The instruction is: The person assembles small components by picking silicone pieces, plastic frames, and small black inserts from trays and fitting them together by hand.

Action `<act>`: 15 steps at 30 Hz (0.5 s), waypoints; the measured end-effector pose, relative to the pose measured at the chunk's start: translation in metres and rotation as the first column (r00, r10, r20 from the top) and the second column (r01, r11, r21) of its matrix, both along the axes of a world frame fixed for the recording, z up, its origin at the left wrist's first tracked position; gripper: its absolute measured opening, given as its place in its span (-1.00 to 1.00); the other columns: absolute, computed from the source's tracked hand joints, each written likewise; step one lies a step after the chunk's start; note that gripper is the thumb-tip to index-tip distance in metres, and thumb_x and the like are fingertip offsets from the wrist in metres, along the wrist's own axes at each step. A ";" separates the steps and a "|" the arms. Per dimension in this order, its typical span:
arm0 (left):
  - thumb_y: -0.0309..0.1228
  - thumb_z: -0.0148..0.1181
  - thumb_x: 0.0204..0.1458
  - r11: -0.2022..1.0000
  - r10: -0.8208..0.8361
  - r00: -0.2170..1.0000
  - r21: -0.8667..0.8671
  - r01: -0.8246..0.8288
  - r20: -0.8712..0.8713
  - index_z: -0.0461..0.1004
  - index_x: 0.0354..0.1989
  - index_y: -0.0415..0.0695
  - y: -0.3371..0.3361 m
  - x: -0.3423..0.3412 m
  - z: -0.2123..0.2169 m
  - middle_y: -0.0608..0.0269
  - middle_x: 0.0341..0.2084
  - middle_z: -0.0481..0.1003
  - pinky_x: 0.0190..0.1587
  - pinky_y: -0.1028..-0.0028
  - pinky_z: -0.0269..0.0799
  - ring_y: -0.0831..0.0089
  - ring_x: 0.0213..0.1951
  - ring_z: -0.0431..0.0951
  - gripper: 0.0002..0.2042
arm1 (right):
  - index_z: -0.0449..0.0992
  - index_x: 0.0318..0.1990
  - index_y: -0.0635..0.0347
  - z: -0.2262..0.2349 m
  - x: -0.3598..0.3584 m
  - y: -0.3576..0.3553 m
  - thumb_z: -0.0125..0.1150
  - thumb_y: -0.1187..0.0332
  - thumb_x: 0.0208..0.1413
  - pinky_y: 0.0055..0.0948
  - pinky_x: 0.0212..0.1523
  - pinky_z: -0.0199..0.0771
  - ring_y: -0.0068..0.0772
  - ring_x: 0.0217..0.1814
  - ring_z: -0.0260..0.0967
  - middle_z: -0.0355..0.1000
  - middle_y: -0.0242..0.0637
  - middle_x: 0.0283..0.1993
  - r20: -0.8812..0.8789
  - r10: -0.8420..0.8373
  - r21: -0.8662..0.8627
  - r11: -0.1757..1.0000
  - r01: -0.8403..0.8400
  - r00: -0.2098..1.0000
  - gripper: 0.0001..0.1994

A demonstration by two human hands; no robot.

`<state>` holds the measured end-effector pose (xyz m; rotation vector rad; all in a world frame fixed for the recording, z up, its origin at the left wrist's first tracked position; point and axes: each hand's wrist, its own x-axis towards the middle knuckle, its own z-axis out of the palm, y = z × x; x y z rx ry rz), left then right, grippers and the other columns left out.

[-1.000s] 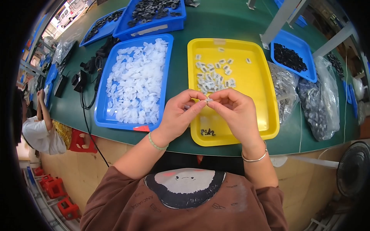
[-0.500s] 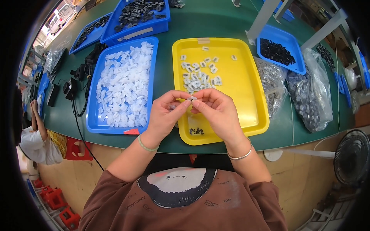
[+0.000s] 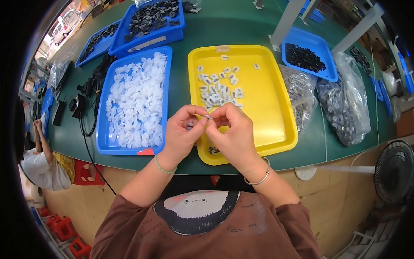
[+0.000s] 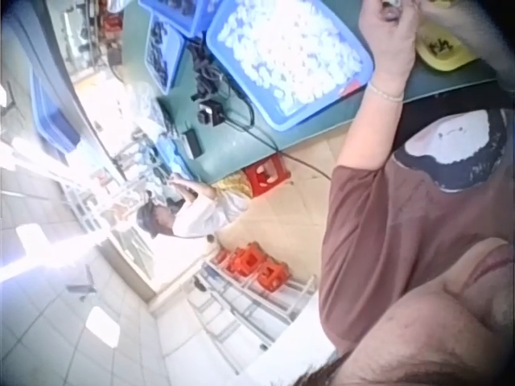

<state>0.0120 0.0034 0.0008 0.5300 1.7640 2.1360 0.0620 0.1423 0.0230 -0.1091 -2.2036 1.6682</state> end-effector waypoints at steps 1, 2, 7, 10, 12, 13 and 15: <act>-0.51 0.18 0.07 1.000 -0.014 1.000 0.003 0.014 0.000 0.44 -0.20 -0.21 0.001 -0.001 -0.001 0.42 -0.39 0.51 -0.42 0.74 0.31 0.78 -0.46 0.42 -0.86 | 0.43 -0.34 0.34 0.000 -0.001 -0.001 0.23 0.56 -0.01 -0.57 -0.30 0.50 -0.52 -0.35 0.48 0.45 -0.28 -0.40 0.000 -0.014 0.003 1.000 0.014 1.000 -0.90; -0.51 0.17 0.09 0.998 -0.003 0.999 0.058 0.001 0.042 0.43 -0.19 -0.22 0.001 -0.002 -0.003 0.41 -0.37 0.50 -0.42 0.75 0.30 0.79 -0.46 0.40 -0.86 | 0.44 -0.32 0.34 0.001 -0.002 -0.001 0.24 0.56 -0.01 -0.57 -0.29 0.50 -0.52 -0.35 0.48 0.45 -0.28 -0.39 -0.009 0.022 -0.044 0.999 -0.023 1.000 -0.89; -0.51 0.11 0.14 0.997 0.006 0.993 0.073 -0.014 0.115 0.39 -0.16 -0.23 -0.006 -0.006 -0.009 0.33 -0.28 0.48 -0.39 0.76 0.28 0.79 -0.41 0.40 -0.87 | 0.47 -0.21 0.31 0.014 0.008 0.026 0.22 0.56 0.05 -0.63 -0.25 0.45 -0.59 -0.32 0.44 0.46 -0.33 -0.34 -0.029 0.024 0.061 0.998 -0.022 0.999 -0.85; -0.53 0.04 0.17 0.979 0.106 0.972 0.151 -0.139 0.208 0.37 -0.14 -0.22 0.004 -0.008 0.005 0.33 -0.34 0.51 -0.58 0.78 0.11 0.82 -0.57 0.28 -0.88 | 0.51 -0.22 0.32 0.023 0.029 0.101 0.18 0.54 0.07 -0.56 -0.29 0.45 -0.50 -0.34 0.45 0.48 -0.31 -0.38 0.027 -0.341 0.167 0.928 0.332 0.940 -0.88; -0.55 0.06 0.15 0.959 0.152 0.940 0.185 -0.215 0.307 0.38 -0.12 -0.23 0.009 -0.009 0.008 0.34 -0.39 0.50 -0.64 0.74 -0.01 0.82 -0.64 0.15 -0.85 | 0.52 -0.25 0.35 0.019 0.047 0.153 0.18 0.55 0.05 -0.51 -0.29 0.44 -0.46 -0.37 0.43 0.49 -0.23 -0.39 0.015 -0.521 0.478 0.753 0.452 0.853 -0.89; -0.55 0.06 0.15 0.959 0.147 0.940 0.187 -0.211 0.308 0.38 -0.12 -0.23 0.007 -0.012 0.004 0.34 -0.39 0.50 -0.64 0.74 -0.01 0.82 -0.64 0.15 -0.85 | 0.52 -0.25 0.35 0.014 0.051 0.167 0.18 0.55 0.05 -0.51 -0.29 0.44 -0.46 -0.37 0.43 0.49 -0.23 -0.39 0.014 -0.525 0.480 0.750 0.455 0.851 -0.89; -0.54 0.10 0.14 0.977 0.055 0.955 0.181 -0.112 0.293 0.41 -0.11 -0.23 -0.002 -0.016 -0.004 0.29 -0.27 0.52 -0.43 0.77 0.28 0.76 -0.45 0.41 -0.84 | 0.51 -0.25 0.37 0.003 0.052 0.182 0.17 0.55 0.04 -0.49 -0.30 0.42 -0.44 -0.39 0.42 0.49 -0.16 -0.37 0.056 -0.508 0.566 0.725 0.392 0.860 -0.88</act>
